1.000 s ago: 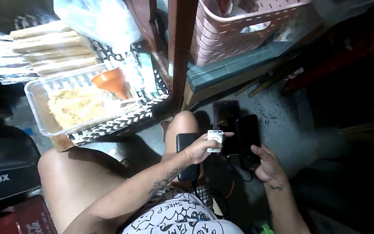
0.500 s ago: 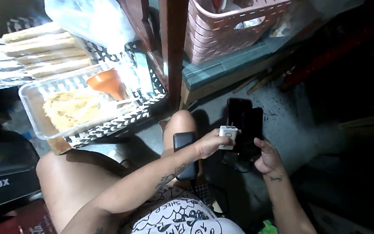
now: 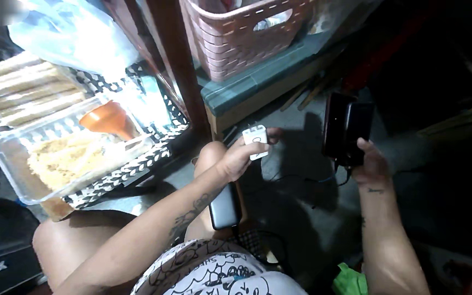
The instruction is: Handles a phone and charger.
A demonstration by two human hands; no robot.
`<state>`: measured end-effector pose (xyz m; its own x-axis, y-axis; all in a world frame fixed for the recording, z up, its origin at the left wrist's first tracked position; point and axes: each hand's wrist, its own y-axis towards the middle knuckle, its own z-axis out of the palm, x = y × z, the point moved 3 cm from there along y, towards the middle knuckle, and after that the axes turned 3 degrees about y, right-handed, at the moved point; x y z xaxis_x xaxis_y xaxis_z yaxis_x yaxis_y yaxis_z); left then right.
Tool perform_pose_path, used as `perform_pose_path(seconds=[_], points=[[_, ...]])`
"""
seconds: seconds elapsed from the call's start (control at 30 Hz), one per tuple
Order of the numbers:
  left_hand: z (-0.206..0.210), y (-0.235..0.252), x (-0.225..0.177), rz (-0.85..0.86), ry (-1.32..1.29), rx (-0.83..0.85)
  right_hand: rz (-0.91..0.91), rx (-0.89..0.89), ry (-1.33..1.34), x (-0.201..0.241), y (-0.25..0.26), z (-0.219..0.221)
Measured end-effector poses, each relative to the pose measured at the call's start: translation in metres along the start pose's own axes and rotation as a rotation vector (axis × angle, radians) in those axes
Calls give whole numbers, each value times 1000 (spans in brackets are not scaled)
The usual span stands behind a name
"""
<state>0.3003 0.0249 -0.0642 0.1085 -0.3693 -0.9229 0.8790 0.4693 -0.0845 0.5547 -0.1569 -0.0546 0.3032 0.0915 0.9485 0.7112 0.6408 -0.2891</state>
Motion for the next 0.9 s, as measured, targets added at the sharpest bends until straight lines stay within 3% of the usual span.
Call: perform_pose_path(seconds=[0.07, 0.23, 0.43, 0.8, 0.9], points=[[2, 2, -10, -16, 39, 2, -55, 43, -35, 10, 15, -15], [12, 12, -39, -134, 53, -5, -40, -206, 116, 41, 39, -33], [32, 32, -68, -262, 40, -73, -129, -288, 179, 83, 54, -54], [70, 64, -134, -269, 79, -208, -230, -424, 302, 126, 49, -65], [80, 68, -138, -199, 83, -144, -223, -427, 327, 128, 55, -67]])
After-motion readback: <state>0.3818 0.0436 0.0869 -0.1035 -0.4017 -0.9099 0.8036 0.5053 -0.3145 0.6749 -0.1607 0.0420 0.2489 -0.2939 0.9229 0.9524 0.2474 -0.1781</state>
